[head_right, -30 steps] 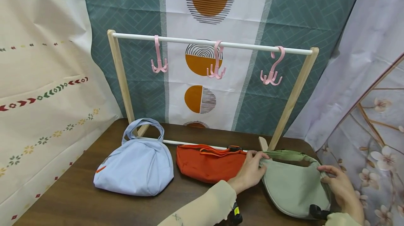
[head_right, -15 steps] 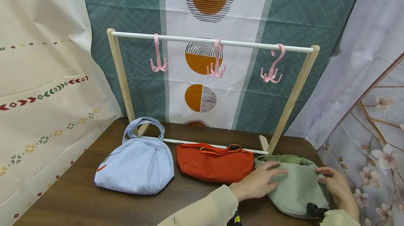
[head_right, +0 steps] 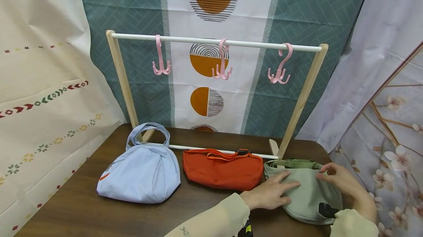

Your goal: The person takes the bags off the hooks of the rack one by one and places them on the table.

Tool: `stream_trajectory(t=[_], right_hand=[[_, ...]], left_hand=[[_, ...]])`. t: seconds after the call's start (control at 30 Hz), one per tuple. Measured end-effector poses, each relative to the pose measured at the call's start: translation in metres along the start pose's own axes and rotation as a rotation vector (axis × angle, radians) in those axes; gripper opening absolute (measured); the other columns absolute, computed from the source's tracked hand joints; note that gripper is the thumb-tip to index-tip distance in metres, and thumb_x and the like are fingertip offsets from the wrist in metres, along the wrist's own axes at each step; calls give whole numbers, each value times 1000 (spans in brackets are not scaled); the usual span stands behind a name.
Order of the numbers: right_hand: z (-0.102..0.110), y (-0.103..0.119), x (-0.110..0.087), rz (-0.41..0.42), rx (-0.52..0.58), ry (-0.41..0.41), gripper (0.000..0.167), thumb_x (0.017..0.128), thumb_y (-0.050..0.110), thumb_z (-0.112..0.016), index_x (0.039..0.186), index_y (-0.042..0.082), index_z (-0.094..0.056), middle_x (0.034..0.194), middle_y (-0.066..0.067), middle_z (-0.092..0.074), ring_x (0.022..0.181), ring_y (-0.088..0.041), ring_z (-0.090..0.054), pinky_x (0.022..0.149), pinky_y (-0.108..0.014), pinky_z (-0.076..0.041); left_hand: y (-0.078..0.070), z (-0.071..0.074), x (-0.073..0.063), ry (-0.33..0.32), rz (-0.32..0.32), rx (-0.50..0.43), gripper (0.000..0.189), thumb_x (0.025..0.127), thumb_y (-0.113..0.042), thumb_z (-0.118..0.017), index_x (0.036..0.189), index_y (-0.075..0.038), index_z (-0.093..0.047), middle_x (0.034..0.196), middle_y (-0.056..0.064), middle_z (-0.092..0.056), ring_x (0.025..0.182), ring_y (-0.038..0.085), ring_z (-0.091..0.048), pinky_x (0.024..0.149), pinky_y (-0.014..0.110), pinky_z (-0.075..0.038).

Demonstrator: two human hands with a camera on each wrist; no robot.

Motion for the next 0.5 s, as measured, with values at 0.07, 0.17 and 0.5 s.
stream_trajectory(t=[0.07,0.17,0.5], right_hand=[[-2,10,3,9,24,32,29,104,25,-62,113,-3,-58,97,-8,-59,80,-16,-52,64,-31,-46],[-5,18,6,11,105,82,22,104,20,-62,109,-1,-56,90,-1,-54,74,-15,-47,60,-31,-43],[-3,22,0,12,102,64,22,106,18,-59,109,-4,-57,94,1,-61,79,-11,-50,65,-33,-48]], left_hand=[[1,1,0,2,4,-1,59,107,-42,-57,161,-44,-33,171,-9,-16,152,6,-25,117,19,-26],[2,2,0,8,13,-6,60,106,-42,-57,161,-45,-32,170,-10,-16,152,5,-24,117,19,-27],[6,5,-4,8,-4,-53,57,106,-40,-60,159,-43,-40,169,-10,-20,152,3,-22,115,18,-27]])
Point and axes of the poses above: each hand's wrist, its own x-axis towards the middle knuckle, its own z-axis out of the back of the hand, y = z × x, the point moved 2 cm from there along x, towards the middle knuckle
